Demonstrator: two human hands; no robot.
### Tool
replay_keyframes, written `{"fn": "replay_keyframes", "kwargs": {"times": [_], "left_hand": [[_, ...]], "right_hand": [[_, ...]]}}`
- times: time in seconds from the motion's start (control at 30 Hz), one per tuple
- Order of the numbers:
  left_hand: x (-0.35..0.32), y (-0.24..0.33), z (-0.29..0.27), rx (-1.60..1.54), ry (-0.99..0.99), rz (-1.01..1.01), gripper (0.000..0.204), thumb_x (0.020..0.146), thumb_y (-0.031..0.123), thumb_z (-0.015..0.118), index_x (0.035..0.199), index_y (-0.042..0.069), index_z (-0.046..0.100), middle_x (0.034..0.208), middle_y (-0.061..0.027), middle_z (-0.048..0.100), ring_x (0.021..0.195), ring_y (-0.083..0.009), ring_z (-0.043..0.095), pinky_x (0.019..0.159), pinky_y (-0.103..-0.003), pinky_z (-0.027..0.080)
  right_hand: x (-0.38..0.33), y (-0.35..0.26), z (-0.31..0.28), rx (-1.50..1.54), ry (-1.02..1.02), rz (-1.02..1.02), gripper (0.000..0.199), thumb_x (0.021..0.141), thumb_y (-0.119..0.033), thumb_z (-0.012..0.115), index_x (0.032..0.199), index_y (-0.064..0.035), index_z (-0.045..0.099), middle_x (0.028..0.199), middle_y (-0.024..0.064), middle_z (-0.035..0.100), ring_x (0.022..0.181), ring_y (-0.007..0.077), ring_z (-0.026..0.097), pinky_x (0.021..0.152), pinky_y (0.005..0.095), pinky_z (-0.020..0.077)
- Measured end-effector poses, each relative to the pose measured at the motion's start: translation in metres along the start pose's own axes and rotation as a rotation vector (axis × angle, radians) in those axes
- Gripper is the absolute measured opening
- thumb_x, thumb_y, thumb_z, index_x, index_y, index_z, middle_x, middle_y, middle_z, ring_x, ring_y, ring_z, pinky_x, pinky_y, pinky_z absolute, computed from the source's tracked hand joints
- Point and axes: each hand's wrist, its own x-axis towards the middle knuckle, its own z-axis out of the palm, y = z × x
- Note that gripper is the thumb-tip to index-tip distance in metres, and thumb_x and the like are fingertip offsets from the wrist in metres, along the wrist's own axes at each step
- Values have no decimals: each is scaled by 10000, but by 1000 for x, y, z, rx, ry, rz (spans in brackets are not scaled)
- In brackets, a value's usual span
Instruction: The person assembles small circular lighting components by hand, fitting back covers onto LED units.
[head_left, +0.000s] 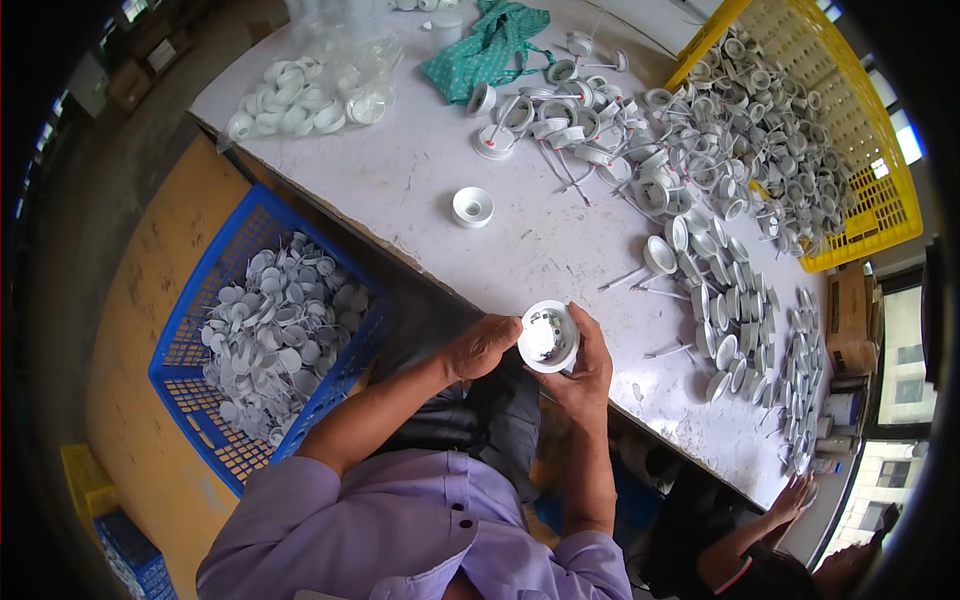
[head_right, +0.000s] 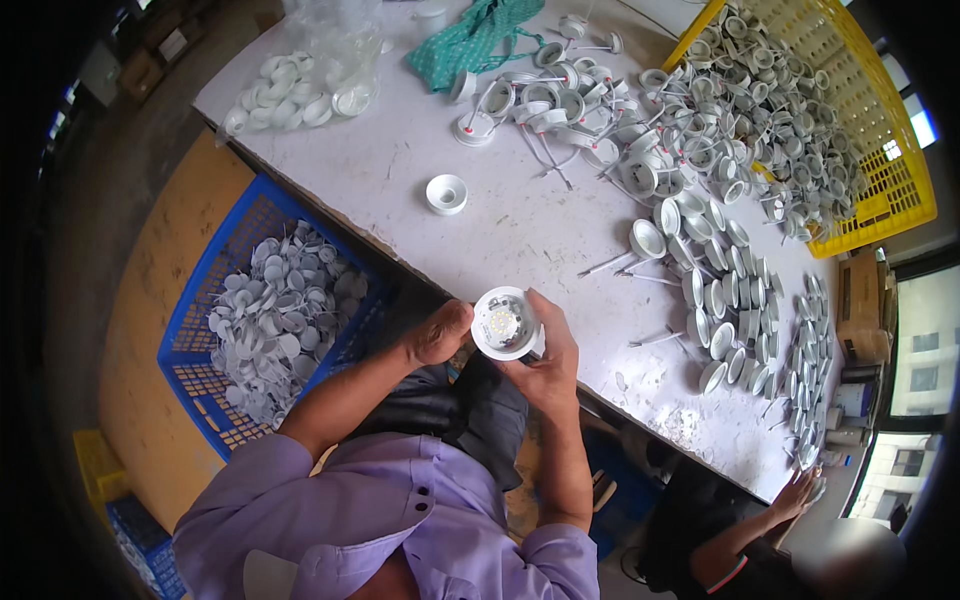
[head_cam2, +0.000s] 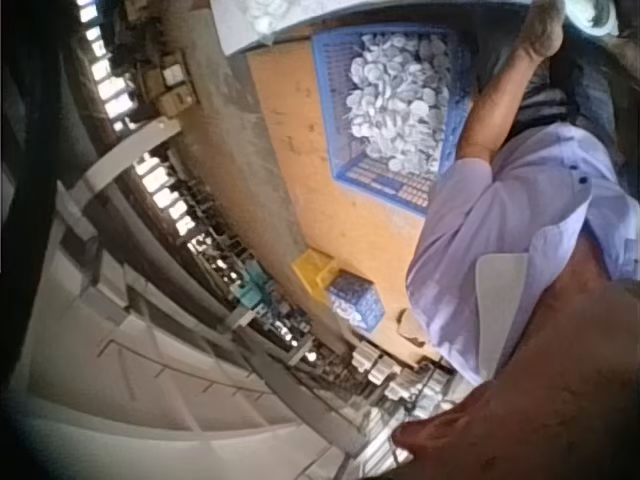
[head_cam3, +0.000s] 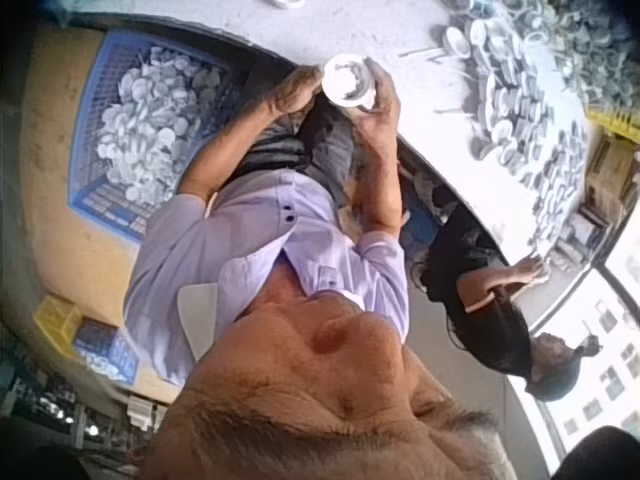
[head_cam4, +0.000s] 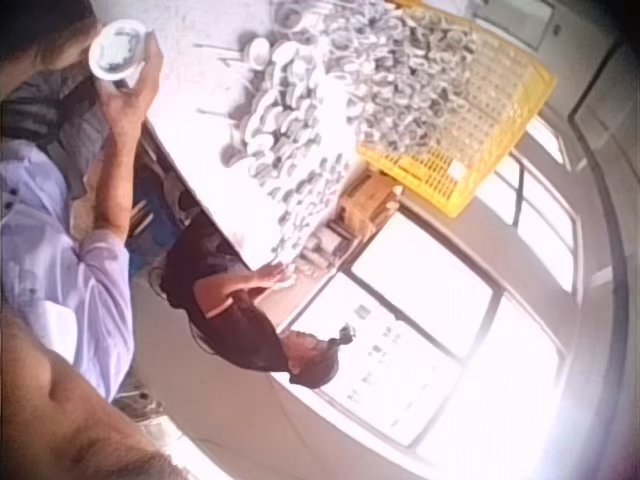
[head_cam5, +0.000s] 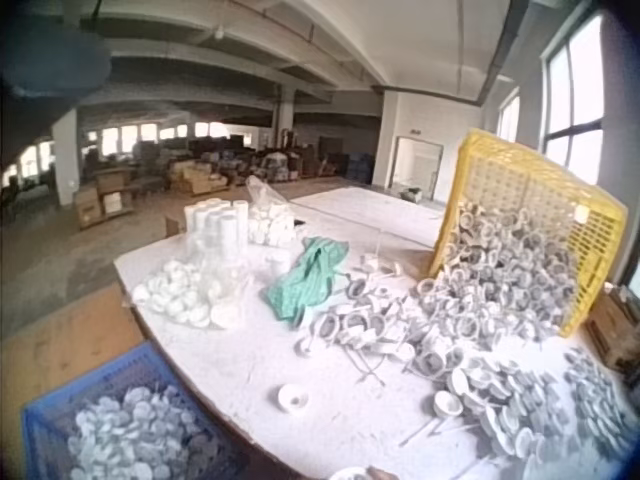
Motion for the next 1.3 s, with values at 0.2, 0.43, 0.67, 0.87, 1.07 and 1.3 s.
{"fn": "replay_keyframes", "kwargs": {"times": [0.2,0.43,0.67,0.87,1.07,1.3], "left_hand": [[2,5,20,537,123,315,430,894,269,637,1195,-24,545,1055,-112,654,975,-162,601,862,-319,472],[-1,3,14,321,181,299,364,929,186,564,1222,-26,524,1058,-119,649,928,-137,602,797,-293,486],[-36,5,-35,216,344,86,290,957,199,530,1153,-13,561,922,-62,654,698,-83,597,602,-199,453],[-46,13,-44,197,383,45,298,972,212,504,1167,-8,551,951,-93,690,696,-64,579,574,-216,435],[-63,17,-49,199,405,20,316,958,234,535,1178,6,551,966,-83,691,710,-58,547,606,-222,443],[-69,11,-51,186,423,17,327,945,238,556,1195,28,556,978,-30,673,765,-44,547,647,-214,440]], "right_hand": [[-6,17,30,70,429,-13,807,595,-60,848,1281,17,429,1175,180,510,1080,309,534,918,378,437],[7,7,62,-209,648,-261,779,648,-59,823,1283,12,378,1184,197,475,1092,339,491,930,413,407],[36,-1,58,26,214,-66,761,660,-55,765,1323,20,400,1227,204,501,1112,323,521,942,393,426],[138,40,61,-209,153,3,580,702,-186,797,1184,37,566,1102,208,554,995,323,545,849,395,461],[175,52,86,-384,20,-25,663,668,-282,827,1188,38,570,1167,207,546,1057,337,518,885,413,454],[170,49,90,-201,77,16,603,680,-196,817,1197,4,580,1155,181,562,1041,299,550,833,365,488]]}}
